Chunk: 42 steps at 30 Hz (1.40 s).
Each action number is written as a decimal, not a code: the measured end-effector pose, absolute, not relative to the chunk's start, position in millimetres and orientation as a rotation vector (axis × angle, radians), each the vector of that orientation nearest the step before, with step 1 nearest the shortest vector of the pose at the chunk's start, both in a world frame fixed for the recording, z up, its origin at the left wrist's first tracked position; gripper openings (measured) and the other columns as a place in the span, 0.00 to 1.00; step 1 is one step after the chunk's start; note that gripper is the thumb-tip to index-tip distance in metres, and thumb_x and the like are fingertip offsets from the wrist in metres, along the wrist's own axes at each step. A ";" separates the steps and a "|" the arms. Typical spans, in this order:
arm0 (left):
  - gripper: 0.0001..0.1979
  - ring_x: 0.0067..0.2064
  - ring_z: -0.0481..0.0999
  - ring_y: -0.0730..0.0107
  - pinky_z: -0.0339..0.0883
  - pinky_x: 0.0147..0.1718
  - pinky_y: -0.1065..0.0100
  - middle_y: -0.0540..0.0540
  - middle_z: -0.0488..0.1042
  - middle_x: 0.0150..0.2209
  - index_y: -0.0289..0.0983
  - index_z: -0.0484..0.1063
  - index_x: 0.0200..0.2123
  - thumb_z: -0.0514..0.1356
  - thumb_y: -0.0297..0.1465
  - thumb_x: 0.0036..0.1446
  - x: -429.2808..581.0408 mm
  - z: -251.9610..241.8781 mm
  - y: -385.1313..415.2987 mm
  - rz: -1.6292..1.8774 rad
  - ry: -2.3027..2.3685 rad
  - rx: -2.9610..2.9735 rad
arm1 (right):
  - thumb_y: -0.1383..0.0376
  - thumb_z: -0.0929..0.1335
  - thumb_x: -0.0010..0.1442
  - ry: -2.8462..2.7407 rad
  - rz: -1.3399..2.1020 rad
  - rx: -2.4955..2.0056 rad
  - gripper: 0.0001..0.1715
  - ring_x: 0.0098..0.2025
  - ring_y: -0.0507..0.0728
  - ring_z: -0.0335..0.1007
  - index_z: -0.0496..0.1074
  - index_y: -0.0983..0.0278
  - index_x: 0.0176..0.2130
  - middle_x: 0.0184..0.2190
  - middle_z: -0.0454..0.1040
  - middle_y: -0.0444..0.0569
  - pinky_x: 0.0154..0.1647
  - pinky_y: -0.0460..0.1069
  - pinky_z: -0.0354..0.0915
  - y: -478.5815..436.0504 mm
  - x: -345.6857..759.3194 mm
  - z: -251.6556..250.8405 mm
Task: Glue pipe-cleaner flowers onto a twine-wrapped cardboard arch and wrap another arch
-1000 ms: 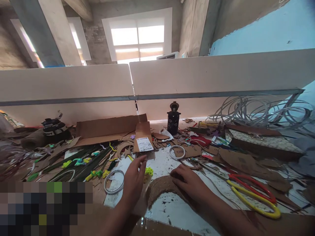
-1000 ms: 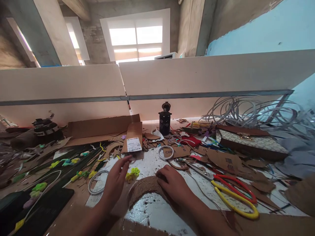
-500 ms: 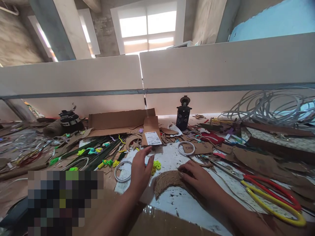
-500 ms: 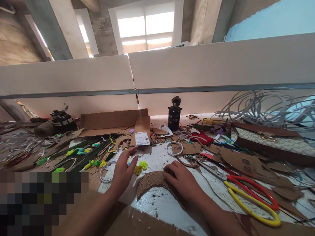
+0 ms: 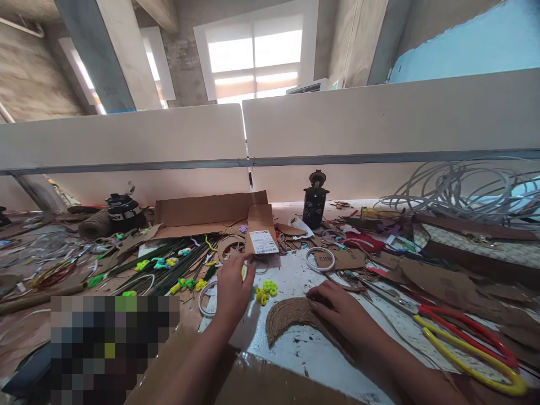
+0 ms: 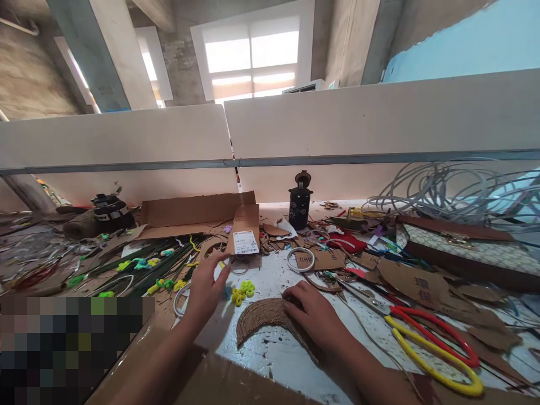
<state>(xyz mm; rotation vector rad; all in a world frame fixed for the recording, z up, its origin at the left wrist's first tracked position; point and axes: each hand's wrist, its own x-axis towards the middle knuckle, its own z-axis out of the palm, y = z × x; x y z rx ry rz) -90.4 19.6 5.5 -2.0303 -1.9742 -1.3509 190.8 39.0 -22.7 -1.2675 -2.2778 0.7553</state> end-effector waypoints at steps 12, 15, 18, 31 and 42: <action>0.12 0.57 0.70 0.51 0.59 0.53 0.51 0.41 0.76 0.51 0.40 0.78 0.42 0.65 0.32 0.53 -72.5 -11.7 20.1 -0.757 -2.072 -2.366 | 0.63 0.65 0.64 -2.286 0.739 -1.274 0.12 0.48 0.61 0.69 0.75 0.61 0.45 0.45 0.72 0.52 0.49 0.53 0.63 39.8 190.3 -24.3; 0.11 0.57 0.70 0.54 0.58 0.54 0.53 0.43 0.76 0.51 0.40 0.78 0.41 0.64 0.28 0.53 -72.7 -14.4 21.6 -0.816 -2.034 -2.382 | 0.65 0.66 0.63 -2.294 0.730 -1.278 0.12 0.49 0.61 0.69 0.75 0.61 0.45 0.45 0.72 0.52 0.50 0.53 0.63 40.1 190.6 -24.0; 0.11 0.56 0.71 0.55 0.59 0.54 0.54 0.44 0.77 0.51 0.40 0.77 0.42 0.64 0.28 0.53 -73.8 -16.4 22.8 -0.822 -2.031 -2.396 | 0.64 0.65 0.64 -2.286 0.739 -1.284 0.12 0.49 0.61 0.69 0.75 0.61 0.46 0.46 0.72 0.52 0.48 0.53 0.63 38.8 190.6 -21.9; 0.06 0.53 0.72 0.55 0.59 0.51 0.54 0.45 0.78 0.46 0.40 0.76 0.38 0.63 0.27 0.56 -66.6 -16.9 20.8 -0.801 -1.988 -2.364 | 0.66 0.66 0.65 -2.263 0.729 -1.259 0.10 0.48 0.61 0.69 0.76 0.61 0.45 0.45 0.72 0.52 0.49 0.52 0.63 36.5 189.4 -21.5; 0.09 0.37 0.69 0.66 0.66 0.36 0.68 0.47 0.73 0.32 0.41 0.80 0.39 0.60 0.24 0.63 -43.1 4.3 4.5 -1.349 -1.239 -2.250 | 0.57 0.66 0.66 -1.882 0.949 -1.049 0.14 0.46 0.60 0.70 0.78 0.61 0.42 0.40 0.74 0.50 0.48 0.53 0.62 22.6 178.3 -2.9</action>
